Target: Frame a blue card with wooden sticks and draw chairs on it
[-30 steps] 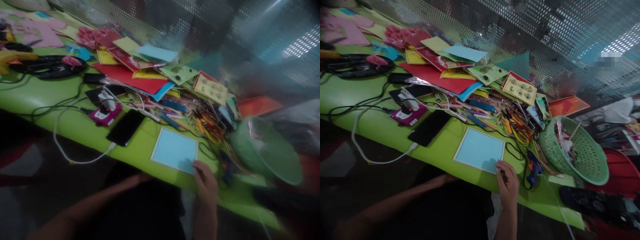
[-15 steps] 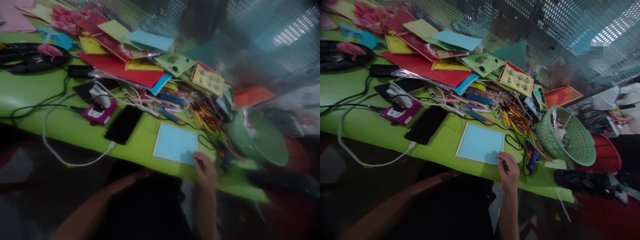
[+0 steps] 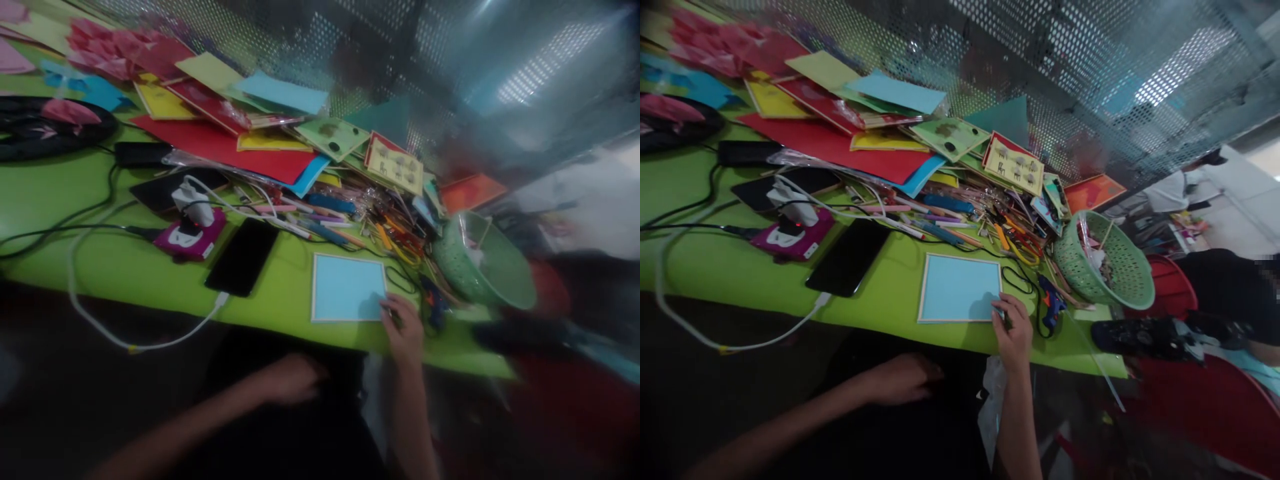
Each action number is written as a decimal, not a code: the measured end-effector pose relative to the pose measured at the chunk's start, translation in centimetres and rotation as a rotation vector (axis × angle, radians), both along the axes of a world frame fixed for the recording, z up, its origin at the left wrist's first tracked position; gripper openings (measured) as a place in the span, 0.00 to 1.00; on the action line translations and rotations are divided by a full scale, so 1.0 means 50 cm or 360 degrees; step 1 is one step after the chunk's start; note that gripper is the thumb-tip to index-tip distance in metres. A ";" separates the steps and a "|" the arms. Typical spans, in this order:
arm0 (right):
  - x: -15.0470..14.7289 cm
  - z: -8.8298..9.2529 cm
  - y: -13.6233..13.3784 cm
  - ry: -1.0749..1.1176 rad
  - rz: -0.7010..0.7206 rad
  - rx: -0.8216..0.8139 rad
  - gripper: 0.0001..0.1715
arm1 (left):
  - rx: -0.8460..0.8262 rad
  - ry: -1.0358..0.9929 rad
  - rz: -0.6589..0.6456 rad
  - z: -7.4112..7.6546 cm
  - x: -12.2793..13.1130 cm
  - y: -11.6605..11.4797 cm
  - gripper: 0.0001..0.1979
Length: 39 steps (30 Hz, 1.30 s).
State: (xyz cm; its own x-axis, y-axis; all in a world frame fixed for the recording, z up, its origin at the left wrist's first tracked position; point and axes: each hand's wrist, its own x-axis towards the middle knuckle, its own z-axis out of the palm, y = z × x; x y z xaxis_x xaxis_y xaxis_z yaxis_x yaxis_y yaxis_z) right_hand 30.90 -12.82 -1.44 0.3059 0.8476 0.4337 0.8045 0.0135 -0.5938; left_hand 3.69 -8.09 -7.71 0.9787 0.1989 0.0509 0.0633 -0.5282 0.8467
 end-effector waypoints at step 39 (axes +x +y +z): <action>-0.195 0.146 0.380 -0.0272 0.0971 -0.0445 0.12 | 0.0651 0.0062 0.0665 0.136 -0.050 0.160 0.31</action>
State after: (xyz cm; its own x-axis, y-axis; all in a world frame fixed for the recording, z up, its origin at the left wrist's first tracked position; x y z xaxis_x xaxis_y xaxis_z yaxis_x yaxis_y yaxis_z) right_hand 21.15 6.19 5.88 -0.3143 0.9333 0.1736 0.7843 0.3583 -0.5064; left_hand 1.18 -0.11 -0.93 0.8241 0.5403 0.1703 0.3638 -0.7351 0.5721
